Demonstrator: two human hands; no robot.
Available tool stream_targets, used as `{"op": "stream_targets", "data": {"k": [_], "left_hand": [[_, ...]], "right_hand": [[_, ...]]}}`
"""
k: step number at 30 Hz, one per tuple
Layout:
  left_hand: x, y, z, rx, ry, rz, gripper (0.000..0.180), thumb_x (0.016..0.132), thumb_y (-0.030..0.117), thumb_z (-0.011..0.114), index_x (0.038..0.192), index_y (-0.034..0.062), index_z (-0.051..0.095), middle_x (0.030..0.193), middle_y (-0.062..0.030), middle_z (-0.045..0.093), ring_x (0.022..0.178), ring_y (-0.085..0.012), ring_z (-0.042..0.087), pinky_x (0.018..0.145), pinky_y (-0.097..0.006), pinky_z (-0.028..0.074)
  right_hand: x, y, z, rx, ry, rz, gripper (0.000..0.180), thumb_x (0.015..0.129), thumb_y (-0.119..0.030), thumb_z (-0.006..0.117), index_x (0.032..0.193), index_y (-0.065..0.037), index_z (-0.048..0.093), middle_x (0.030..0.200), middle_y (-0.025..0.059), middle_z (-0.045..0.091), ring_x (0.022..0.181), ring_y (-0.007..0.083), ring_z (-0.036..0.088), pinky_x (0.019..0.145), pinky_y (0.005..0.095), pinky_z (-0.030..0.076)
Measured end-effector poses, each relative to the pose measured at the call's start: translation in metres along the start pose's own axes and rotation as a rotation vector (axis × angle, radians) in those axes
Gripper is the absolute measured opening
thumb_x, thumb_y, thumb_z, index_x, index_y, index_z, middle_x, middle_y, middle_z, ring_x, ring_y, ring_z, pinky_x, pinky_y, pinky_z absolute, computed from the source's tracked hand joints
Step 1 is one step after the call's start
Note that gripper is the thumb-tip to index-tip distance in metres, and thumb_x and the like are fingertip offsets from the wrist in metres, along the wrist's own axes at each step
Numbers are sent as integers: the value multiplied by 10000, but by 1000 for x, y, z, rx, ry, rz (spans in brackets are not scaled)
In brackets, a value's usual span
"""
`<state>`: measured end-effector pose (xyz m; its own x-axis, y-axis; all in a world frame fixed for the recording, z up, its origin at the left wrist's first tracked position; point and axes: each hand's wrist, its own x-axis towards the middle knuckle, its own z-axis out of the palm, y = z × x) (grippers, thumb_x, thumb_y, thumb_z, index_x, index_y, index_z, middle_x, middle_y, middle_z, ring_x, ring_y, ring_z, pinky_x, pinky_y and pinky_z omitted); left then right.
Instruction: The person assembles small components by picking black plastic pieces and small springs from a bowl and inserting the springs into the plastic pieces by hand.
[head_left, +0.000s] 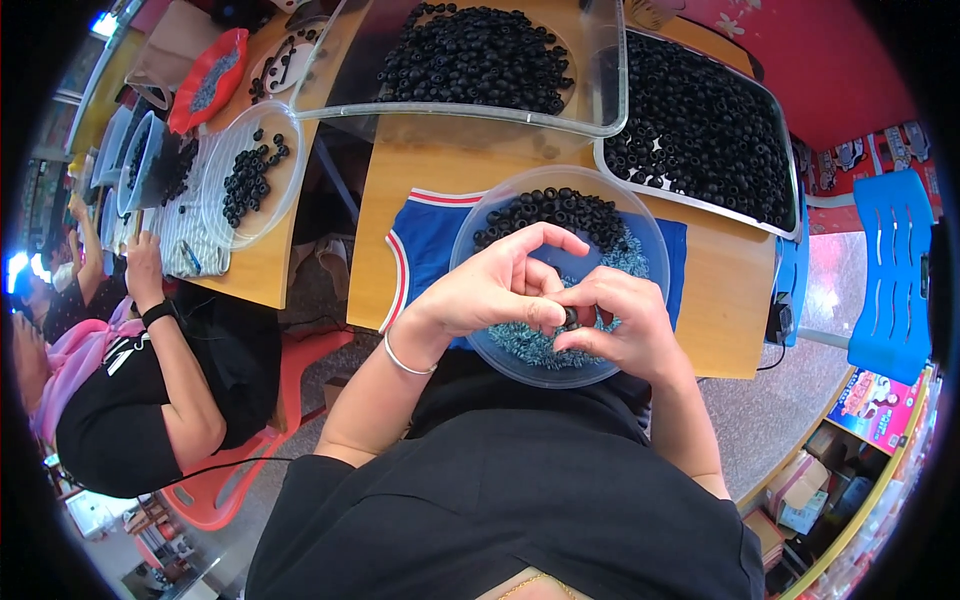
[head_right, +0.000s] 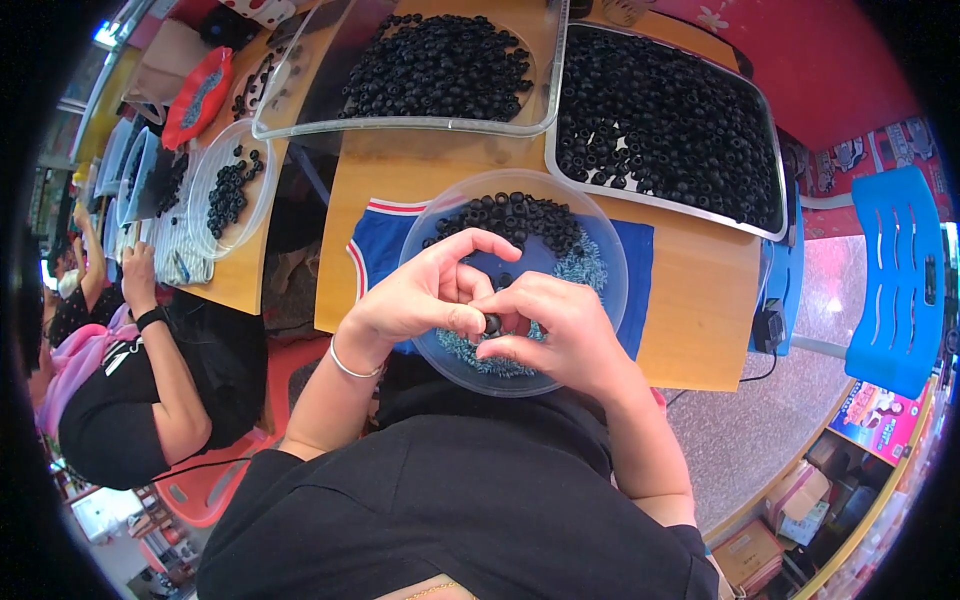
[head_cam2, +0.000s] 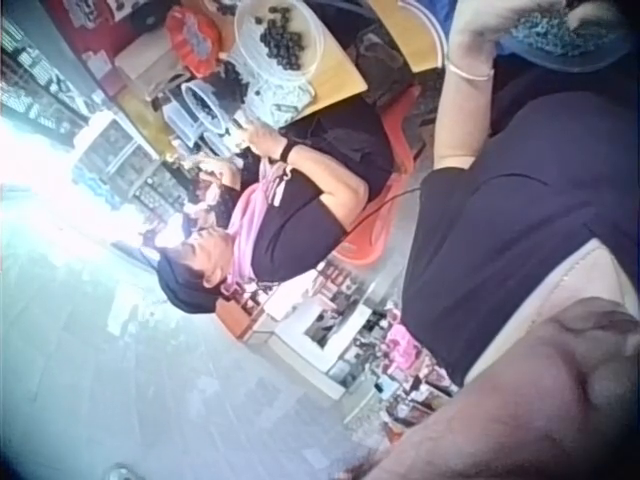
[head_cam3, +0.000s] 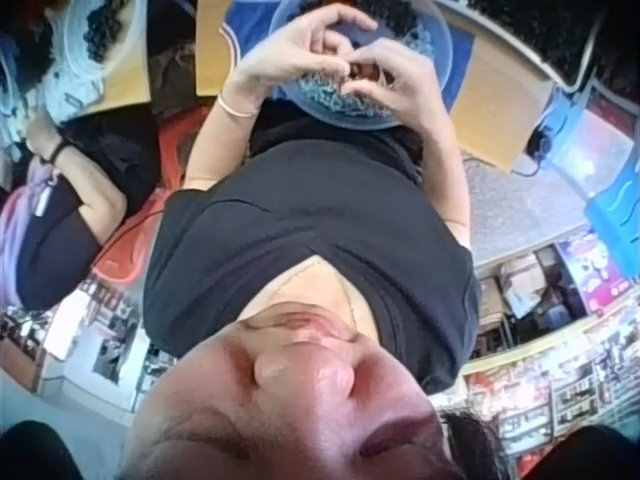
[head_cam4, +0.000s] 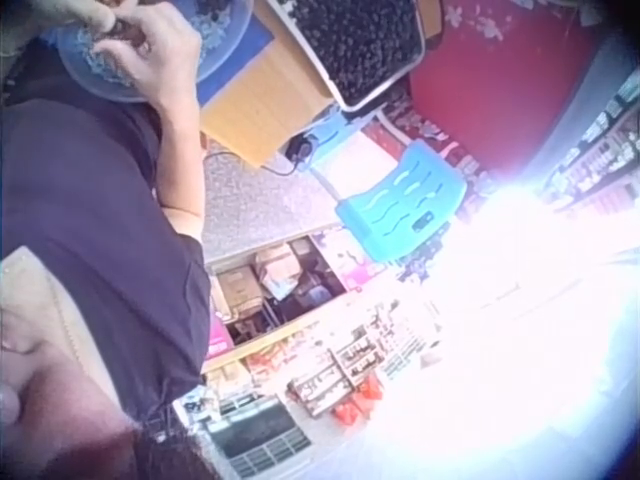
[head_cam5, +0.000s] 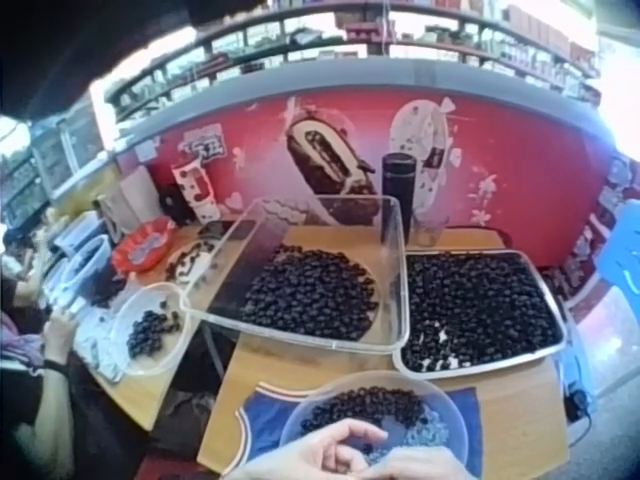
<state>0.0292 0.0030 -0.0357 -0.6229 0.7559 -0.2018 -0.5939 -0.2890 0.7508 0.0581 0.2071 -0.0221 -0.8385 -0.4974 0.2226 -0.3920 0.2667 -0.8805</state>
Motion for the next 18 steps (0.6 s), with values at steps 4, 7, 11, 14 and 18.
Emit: {"op": "stream_targets", "data": {"k": [4,7,11,14,18], "left_hand": [[2,2,2,22,33,-14,678,750,11,761,1310,11,378,802,-45,613,755,-83,617,707,-221,509],[4,3,4,62,2,-1,648,760,6,753,1297,16,392,805,-41,612,765,-78,610,698,-215,499],[11,12,10,209,-29,-16,604,779,7,741,1281,17,405,831,-38,614,783,-70,601,706,-209,489],[17,24,15,253,-15,25,579,792,16,735,1270,14,410,867,-44,624,816,-76,609,749,-214,499],[23,32,18,270,29,117,397,795,7,728,1129,17,512,896,-46,642,829,-88,624,767,-219,510]], "right_hand": [[-3,2,0,3,34,31,316,637,-203,844,869,-55,687,702,18,607,605,125,541,543,264,429],[-5,1,-2,23,7,57,288,645,-154,834,871,-63,680,710,26,600,622,138,557,550,276,435],[-10,1,-4,4,29,106,307,641,-114,835,890,-69,663,722,21,599,645,128,574,561,271,443],[-9,-1,-7,144,162,167,370,635,-123,847,949,-69,658,750,3,610,655,95,571,566,248,442],[-11,-1,-12,197,261,154,411,648,-123,853,1004,-65,656,814,11,626,656,68,566,556,202,442]]}}
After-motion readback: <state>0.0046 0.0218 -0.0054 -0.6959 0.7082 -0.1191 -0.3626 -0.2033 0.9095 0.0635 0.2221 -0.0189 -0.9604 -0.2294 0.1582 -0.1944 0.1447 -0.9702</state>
